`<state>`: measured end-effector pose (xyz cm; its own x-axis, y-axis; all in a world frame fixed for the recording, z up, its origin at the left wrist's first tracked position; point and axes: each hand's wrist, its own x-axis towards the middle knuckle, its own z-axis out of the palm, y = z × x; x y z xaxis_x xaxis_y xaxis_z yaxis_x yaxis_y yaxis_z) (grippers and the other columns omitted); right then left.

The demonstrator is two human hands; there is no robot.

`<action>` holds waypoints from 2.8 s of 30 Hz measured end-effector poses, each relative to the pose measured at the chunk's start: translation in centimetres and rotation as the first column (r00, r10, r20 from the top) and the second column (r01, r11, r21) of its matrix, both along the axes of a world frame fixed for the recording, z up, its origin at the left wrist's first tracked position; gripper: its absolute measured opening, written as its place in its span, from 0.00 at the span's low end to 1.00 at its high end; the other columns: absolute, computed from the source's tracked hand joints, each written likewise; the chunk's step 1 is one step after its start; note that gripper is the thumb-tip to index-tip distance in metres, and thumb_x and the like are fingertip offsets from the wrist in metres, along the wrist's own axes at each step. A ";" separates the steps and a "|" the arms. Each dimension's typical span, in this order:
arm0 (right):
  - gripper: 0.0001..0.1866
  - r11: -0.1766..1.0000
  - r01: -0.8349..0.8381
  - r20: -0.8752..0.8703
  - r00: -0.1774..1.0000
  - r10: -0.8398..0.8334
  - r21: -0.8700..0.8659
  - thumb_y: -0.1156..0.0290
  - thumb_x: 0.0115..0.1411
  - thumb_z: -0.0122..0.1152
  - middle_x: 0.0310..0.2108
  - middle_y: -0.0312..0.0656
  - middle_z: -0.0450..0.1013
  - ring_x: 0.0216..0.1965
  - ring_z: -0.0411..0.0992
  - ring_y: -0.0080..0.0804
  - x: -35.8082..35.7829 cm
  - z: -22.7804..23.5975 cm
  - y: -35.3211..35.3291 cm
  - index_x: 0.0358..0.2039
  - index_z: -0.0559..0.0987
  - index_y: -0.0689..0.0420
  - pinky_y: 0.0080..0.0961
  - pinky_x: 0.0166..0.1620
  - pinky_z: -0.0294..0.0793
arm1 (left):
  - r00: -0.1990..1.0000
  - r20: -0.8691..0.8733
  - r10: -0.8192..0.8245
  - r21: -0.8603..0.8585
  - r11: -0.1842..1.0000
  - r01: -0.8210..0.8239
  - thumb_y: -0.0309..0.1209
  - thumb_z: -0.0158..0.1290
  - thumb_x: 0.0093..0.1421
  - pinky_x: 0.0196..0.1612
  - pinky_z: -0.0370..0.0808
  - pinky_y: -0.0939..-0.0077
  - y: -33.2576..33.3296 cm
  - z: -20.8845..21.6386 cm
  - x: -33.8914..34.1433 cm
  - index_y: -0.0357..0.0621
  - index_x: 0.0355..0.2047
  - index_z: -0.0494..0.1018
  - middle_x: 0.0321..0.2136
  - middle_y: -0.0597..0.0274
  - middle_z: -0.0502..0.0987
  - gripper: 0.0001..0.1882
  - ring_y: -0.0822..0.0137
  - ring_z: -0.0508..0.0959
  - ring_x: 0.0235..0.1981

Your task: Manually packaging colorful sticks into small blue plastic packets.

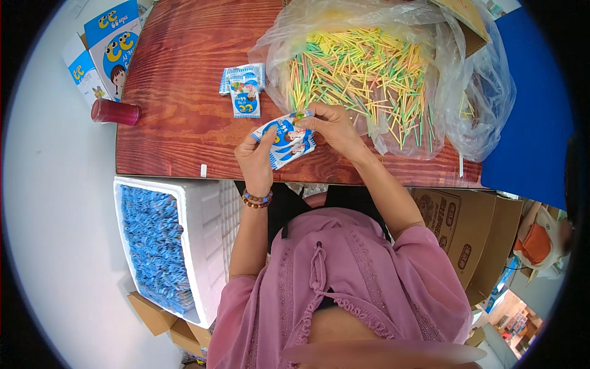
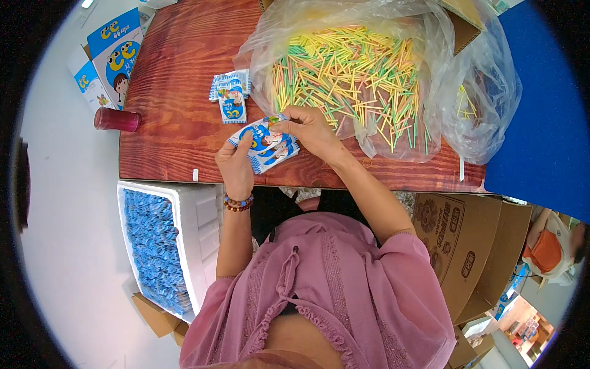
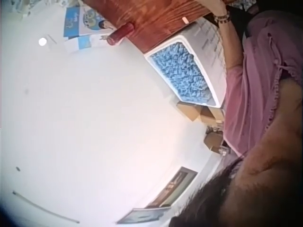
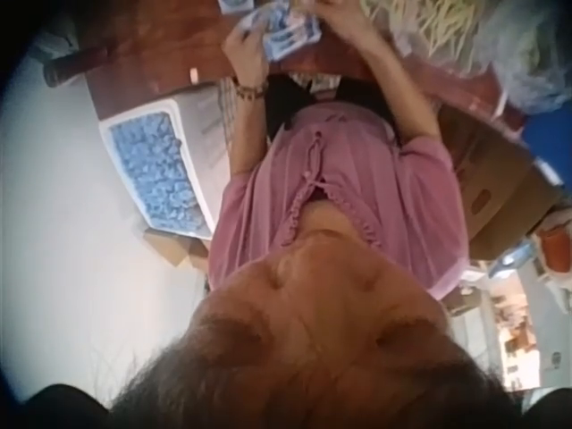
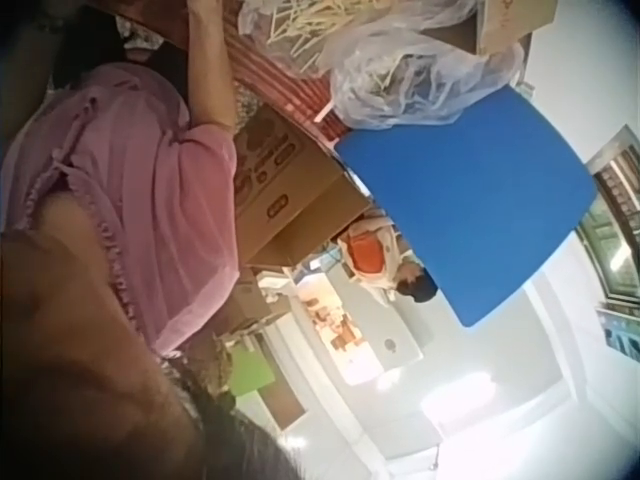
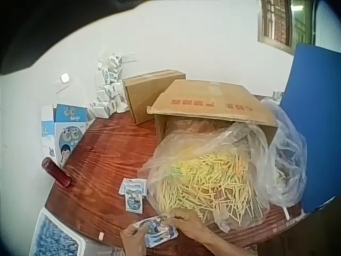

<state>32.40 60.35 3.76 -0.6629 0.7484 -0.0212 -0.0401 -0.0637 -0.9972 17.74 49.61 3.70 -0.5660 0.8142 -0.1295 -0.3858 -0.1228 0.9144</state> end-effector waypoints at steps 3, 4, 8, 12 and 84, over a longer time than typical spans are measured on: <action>0.05 1.000 0.016 -0.040 0.999 -0.016 -0.002 0.73 0.57 0.63 0.26 0.28 0.73 0.29 0.66 0.11 -0.1 0.4 -0.3 0.28 0.79 0.61 0.14 0.33 0.66 | 0.999 0.035 0.008 -0.001 1.000 -0.008 0.23 0.56 0.59 0.29 0.74 0.86 0.1 0.1 0.3 0.33 0.34 0.78 0.28 0.65 0.79 0.05 0.81 0.76 0.26; 0.05 0.999 0.028 -0.073 0.997 -0.031 -0.039 0.73 0.57 0.63 0.25 0.28 0.73 0.29 0.66 0.11 -0.3 0.5 -0.4 0.28 0.79 0.61 0.14 0.33 0.66 | 0.999 0.038 0.012 0.005 1.000 -0.012 0.23 0.55 0.59 0.29 0.74 0.86 0.2 0.2 0.4 0.33 0.34 0.78 0.28 0.65 0.79 0.05 0.81 0.76 0.26; 0.05 0.997 0.040 -0.059 0.997 -0.044 -0.065 0.73 0.58 0.62 0.26 0.29 0.74 0.29 0.67 0.12 -0.1 0.7 -0.7 0.29 0.79 0.62 0.14 0.33 0.67 | 0.999 0.039 0.013 0.028 1.000 -0.014 0.22 0.55 0.59 0.29 0.74 0.86 0.1 0.0 0.6 0.33 0.34 0.78 0.29 0.65 0.79 0.05 0.81 0.76 0.26; 0.05 1.000 0.008 0.017 1.000 -0.008 -0.003 0.73 0.58 0.62 0.28 0.31 0.76 0.30 0.69 0.13 0.2 0.2 -0.7 0.32 0.79 0.62 0.15 0.34 0.69 | 0.997 0.041 0.059 0.044 0.997 -0.061 0.22 0.56 0.59 0.28 0.73 0.86 0.0 0.0 0.8 0.33 0.34 0.78 0.28 0.66 0.79 0.05 0.81 0.76 0.26; 0.13 0.586 -0.088 0.527 0.558 -0.642 0.806 0.59 0.53 0.60 0.34 0.46 0.76 0.37 0.75 0.42 -3.9 -1.0 8.9 0.30 0.79 0.56 0.44 0.44 0.69 | 0.966 0.200 0.161 -0.016 0.987 -0.161 0.36 0.47 0.67 0.31 0.73 0.84 -2.2 0.3 -0.3 0.38 0.29 0.75 0.28 0.67 0.78 0.15 0.80 0.76 0.29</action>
<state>28.51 69.24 2.79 -0.4178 0.8740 0.2481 0.8064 0.4826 -0.3418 17.39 47.37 3.96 -0.6524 0.7143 -0.2532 -0.5362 -0.1989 0.8203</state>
